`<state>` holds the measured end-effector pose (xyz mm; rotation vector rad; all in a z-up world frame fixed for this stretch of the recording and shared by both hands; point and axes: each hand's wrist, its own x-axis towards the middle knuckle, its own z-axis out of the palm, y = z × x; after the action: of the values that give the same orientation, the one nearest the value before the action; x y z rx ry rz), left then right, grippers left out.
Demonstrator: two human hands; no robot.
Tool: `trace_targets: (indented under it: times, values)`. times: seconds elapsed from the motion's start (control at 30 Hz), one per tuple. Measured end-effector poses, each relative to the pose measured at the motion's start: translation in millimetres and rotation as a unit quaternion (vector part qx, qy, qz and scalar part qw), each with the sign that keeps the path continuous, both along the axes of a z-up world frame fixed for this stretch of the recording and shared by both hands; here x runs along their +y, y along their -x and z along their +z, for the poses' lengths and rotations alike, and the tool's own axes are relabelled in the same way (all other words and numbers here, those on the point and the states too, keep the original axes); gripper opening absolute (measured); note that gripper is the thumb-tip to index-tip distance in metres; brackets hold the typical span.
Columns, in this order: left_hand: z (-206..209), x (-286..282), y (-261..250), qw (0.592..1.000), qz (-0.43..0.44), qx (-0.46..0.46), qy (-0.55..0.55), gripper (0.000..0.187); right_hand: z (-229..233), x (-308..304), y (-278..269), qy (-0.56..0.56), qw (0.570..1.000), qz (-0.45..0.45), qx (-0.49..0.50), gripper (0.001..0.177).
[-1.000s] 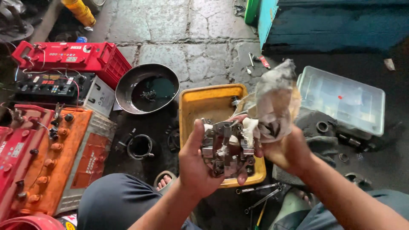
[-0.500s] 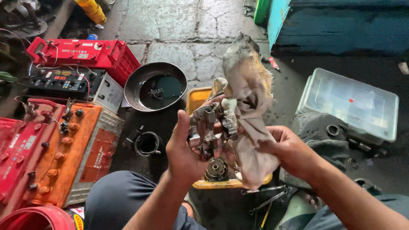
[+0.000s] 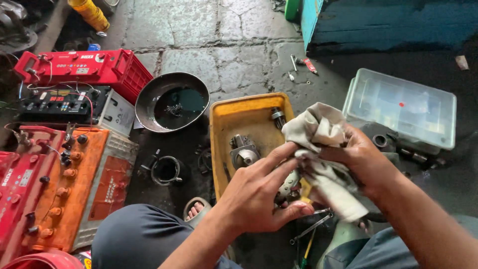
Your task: Cleaning and inspecting mechanical metal parts with a cloth in an auto repair setting.
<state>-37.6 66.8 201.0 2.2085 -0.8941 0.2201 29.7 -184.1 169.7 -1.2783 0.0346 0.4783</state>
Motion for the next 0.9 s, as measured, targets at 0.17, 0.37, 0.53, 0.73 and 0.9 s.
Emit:
trace_targets:
  times: [0.17, 0.37, 0.53, 0.73, 0.9]
  values:
    - [5, 1, 0, 0.981, -0.022, 0.072, 0.180, 0.094, 64, 12, 3, 0.099, 0.989, -0.112, -0.006, 0.038]
    - [10, 2, -3, 0.907, -0.010, 0.254, 0.336, 0.109, 79, 6, 6, 0.171, 0.970, -0.142, -0.095, 0.027]
    - [-3, 1, -5, 0.873, -0.011, 0.284, 0.396, 0.110, 74, 8, 11, 0.219, 0.962, -0.108, -0.122, 0.023]
    - [-7, -2, -6, 0.797, -0.027, 0.366, 0.479, 0.110, 70, 6, 11, 0.223, 0.955, -0.094, -0.173, 0.028]
    - [-13, 0, -8, 0.644, -0.088, 0.501, 0.571, 0.107, 57, -2, 9, 0.172, 0.968, -0.087, -0.163, 0.033]
